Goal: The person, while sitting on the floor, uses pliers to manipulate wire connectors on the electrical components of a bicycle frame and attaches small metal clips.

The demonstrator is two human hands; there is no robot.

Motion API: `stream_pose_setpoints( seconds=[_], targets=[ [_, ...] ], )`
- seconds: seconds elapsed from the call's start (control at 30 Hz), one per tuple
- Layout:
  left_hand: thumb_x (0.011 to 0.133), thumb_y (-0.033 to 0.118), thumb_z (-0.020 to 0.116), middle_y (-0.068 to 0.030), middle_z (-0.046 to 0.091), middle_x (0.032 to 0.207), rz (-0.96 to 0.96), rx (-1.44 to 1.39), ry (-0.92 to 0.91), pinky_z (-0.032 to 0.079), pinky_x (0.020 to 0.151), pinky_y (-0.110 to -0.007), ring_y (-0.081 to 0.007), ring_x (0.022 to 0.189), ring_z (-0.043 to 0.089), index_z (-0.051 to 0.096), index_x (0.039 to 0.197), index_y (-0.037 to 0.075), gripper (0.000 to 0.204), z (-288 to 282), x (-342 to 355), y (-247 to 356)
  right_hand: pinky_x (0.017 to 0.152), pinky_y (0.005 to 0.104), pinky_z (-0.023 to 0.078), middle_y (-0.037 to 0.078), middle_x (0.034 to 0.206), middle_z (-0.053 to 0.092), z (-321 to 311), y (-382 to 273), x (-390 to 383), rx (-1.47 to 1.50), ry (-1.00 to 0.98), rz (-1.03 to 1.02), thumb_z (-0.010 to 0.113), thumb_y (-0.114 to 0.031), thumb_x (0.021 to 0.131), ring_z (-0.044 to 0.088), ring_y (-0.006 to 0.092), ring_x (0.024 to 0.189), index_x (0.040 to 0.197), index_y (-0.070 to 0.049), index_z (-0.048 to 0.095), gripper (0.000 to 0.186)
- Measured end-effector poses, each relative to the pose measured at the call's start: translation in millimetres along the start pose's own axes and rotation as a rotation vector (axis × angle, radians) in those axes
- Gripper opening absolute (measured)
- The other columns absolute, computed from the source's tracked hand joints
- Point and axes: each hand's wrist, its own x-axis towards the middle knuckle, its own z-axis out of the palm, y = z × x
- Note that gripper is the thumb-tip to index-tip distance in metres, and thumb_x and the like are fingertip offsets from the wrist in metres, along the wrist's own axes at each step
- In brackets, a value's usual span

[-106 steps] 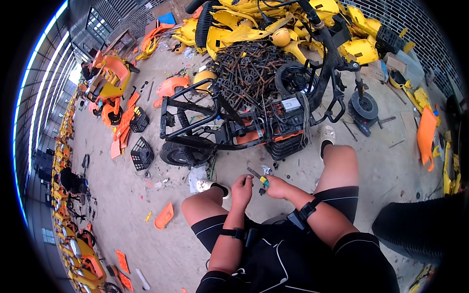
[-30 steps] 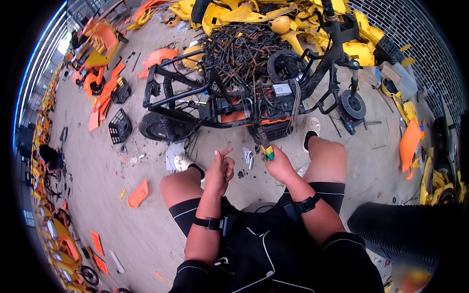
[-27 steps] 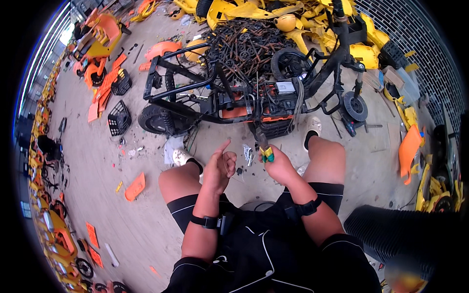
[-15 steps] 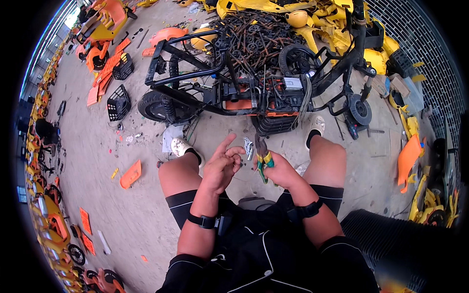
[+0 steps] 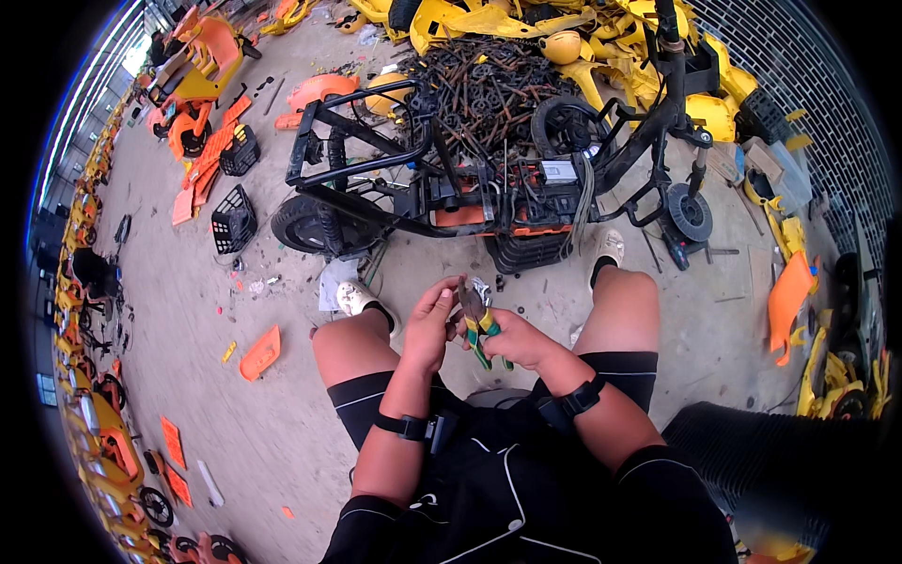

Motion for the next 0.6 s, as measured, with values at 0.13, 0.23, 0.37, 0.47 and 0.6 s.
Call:
stream_pose_setpoints(
  seconds=[0.13,0.23,0.37,0.47,0.6],
  targets=[
    [0.103,0.023,0.045,-0.0043,0.064,0.121,-0.059,0.037,-0.062,0.029,0.049,-0.017,-0.0022,0.066,0.046,0.052,0.135,0.009,0.035,-4,-1,2,0.064,0.0259,0.048,0.008,0.097,0.067,-1,6,5,-0.062,-0.017,0.039,0.053,0.004,0.074,0.062,0.0145,0.085,0.116,-0.001,0.059,0.043],
    [0.103,0.024,0.045,-0.003,0.065,0.118,-0.092,0.086,-0.04,0.026,0.047,-0.016,-0.0006,0.062,0.045,0.052,0.135,0.009,0.036,-2,-2,3,0.066,0.0267,0.048,0.008,0.097,0.067,-2,8,8,-0.075,0.004,0.051,0.053,0.004,0.075,0.062,0.014,0.084,0.118,0.0,0.06,0.043],
    [0.103,0.028,0.045,-0.0047,0.066,0.113,-0.06,0.083,0.053,0.026,0.047,-0.016,-0.0037,0.069,0.051,0.053,0.134,0.008,0.037,6,-3,10,0.068,0.027,0.047,0.009,0.096,0.067,-3,-4,1,-0.003,0.023,0.041,0.051,0.005,0.074,0.063,0.0159,0.085,0.12,0.001,0.059,0.047],
    [0.103,0.03,0.045,-0.0056,0.066,0.11,0.007,0.123,0.105,0.029,0.047,-0.016,-0.0069,0.074,0.055,0.054,0.132,0.006,0.039,8,-1,13,0.069,0.0261,0.047,0.01,0.096,0.067,-10,-13,-2,0.122,0.034,-0.011,0.05,0.007,0.071,0.063,0.0178,0.088,0.121,0.002,0.059,0.051],
    [0.103,0.032,0.047,-0.0055,0.068,0.094,0.181,0.386,0.104,0.04,0.055,-0.022,-0.0097,0.076,0.057,0.06,0.121,0.003,0.037,-15,15,-18,0.065,0.025,0.044,0.012,0.097,0.067,-20,-32,-9,0.268,0.072,-0.061,0.052,0.005,0.071,0.062,0.0164,0.084,0.124,0.001,0.057,0.053]
  ],
)
